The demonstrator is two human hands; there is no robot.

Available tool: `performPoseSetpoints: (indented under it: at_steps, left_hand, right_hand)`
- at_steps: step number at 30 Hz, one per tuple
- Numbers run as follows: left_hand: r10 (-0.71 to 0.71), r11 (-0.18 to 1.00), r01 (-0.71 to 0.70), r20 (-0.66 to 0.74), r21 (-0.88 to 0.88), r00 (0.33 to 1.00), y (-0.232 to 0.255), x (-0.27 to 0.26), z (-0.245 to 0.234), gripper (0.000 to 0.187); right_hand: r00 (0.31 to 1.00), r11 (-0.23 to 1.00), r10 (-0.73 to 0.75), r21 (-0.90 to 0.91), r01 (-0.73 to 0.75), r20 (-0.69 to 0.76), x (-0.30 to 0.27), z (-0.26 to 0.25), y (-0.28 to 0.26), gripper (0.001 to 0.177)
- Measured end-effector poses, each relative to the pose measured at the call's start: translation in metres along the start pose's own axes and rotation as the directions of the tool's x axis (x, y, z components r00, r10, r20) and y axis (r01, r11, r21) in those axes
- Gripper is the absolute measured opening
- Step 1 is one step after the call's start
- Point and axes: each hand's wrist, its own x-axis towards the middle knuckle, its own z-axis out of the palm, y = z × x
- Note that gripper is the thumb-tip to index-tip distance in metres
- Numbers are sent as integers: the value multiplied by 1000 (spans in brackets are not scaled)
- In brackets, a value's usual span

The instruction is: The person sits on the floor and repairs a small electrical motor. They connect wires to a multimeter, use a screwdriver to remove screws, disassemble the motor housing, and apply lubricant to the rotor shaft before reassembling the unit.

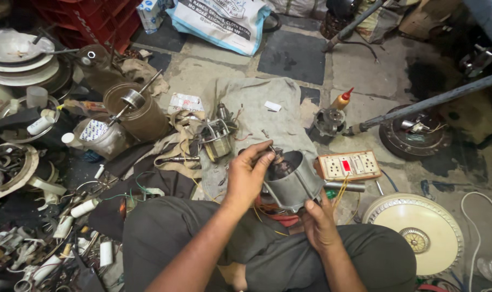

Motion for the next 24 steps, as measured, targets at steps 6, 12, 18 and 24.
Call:
performPoseSetpoints:
  at_steps: [6,12,18,24]
  left_hand:
    - [61,997,-56,-116,48,991,8,-9,-1,22]
    - [18,991,-19,-10,-129,1000,19,-13,-8,15]
    - [29,988,-1,181,-152,983,24,-5,-29,10]
    - [-16,940,87,212,-331,977,10,-3,-37,8]
  right_hand:
    - [996,994,23,102,-32,92,-1,-6,2,90]
    - [999,984,27,177,-22,-23,-1,-10,5,87]
    - [998,995,47,85,-51,44,-7,-3,-13,93]
    - [996,988,-69,-138,75,47,-10,36,-41,103]
